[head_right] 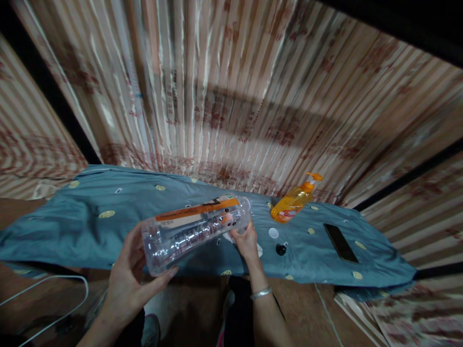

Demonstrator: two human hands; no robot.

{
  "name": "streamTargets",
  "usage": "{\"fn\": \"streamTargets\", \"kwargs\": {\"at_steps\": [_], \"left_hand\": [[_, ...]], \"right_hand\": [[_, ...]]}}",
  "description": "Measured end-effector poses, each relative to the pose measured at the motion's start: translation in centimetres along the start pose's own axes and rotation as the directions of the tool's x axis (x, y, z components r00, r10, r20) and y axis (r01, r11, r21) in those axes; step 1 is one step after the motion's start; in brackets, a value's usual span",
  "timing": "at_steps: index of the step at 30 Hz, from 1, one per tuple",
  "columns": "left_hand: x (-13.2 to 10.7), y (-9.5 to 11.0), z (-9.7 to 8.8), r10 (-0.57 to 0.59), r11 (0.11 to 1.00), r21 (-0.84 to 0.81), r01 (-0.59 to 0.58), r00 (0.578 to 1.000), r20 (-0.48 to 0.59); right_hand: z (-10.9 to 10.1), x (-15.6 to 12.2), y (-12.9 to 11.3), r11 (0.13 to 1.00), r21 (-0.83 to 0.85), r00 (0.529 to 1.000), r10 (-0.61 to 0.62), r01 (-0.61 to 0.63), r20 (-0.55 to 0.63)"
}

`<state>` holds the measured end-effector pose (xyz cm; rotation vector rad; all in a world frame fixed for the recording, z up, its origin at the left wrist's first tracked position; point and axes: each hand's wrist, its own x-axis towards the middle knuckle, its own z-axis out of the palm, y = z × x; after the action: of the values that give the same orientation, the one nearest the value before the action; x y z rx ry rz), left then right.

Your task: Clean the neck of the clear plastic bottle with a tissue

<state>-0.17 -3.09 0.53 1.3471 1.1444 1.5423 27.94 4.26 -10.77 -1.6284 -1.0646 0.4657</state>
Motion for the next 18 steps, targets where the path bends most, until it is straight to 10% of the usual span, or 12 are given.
{"fn": "streamTargets", "kwargs": {"at_steps": [18], "left_hand": [[0.0, 0.31, 0.06, -0.019, 1.0, 0.012, 0.019, 1.0, 0.002]], "right_hand": [[-0.14, 0.02, -0.19, 1.0, -0.005, 1.0, 0.016, -0.016, 0.006]]}}
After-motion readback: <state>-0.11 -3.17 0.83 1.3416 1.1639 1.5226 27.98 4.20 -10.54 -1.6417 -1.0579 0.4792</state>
